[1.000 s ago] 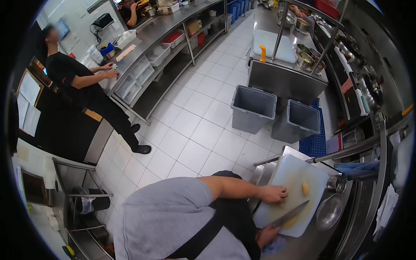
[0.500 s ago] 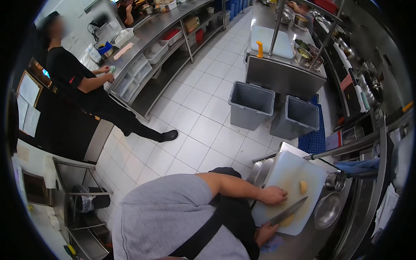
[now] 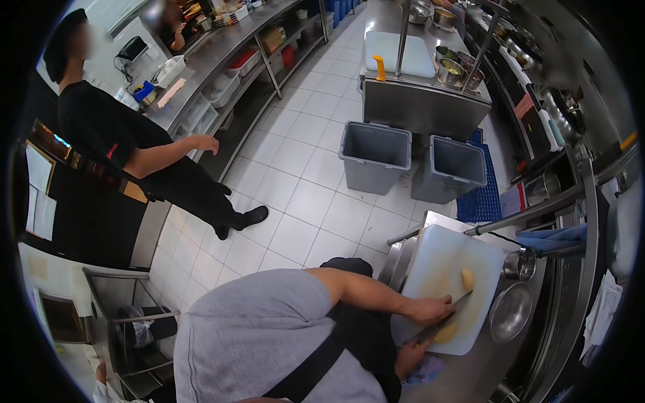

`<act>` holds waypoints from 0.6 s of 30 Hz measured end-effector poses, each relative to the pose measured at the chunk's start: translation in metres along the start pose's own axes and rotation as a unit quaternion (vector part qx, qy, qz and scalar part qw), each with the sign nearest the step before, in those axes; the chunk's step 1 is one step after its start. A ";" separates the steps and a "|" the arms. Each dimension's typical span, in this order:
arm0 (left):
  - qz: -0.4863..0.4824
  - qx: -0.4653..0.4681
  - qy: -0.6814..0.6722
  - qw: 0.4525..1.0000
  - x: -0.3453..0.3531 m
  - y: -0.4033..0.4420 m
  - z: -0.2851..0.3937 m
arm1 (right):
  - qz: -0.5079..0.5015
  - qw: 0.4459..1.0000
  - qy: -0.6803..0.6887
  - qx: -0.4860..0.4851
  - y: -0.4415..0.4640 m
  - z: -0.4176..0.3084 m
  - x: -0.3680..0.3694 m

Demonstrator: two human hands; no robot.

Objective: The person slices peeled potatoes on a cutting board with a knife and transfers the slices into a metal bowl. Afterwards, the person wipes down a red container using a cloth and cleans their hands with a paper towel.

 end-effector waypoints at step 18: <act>0.005 0.157 -0.067 0.985 -0.021 0.001 -0.012 | -0.024 0.996 -0.078 0.018 0.007 0.016 0.009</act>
Point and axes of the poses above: each hand's wrist, its own y-axis towards the middle knuckle, its own x-axis out of the palm, z = x × y, the point moved 8 cm from there along y, towards the middle knuckle
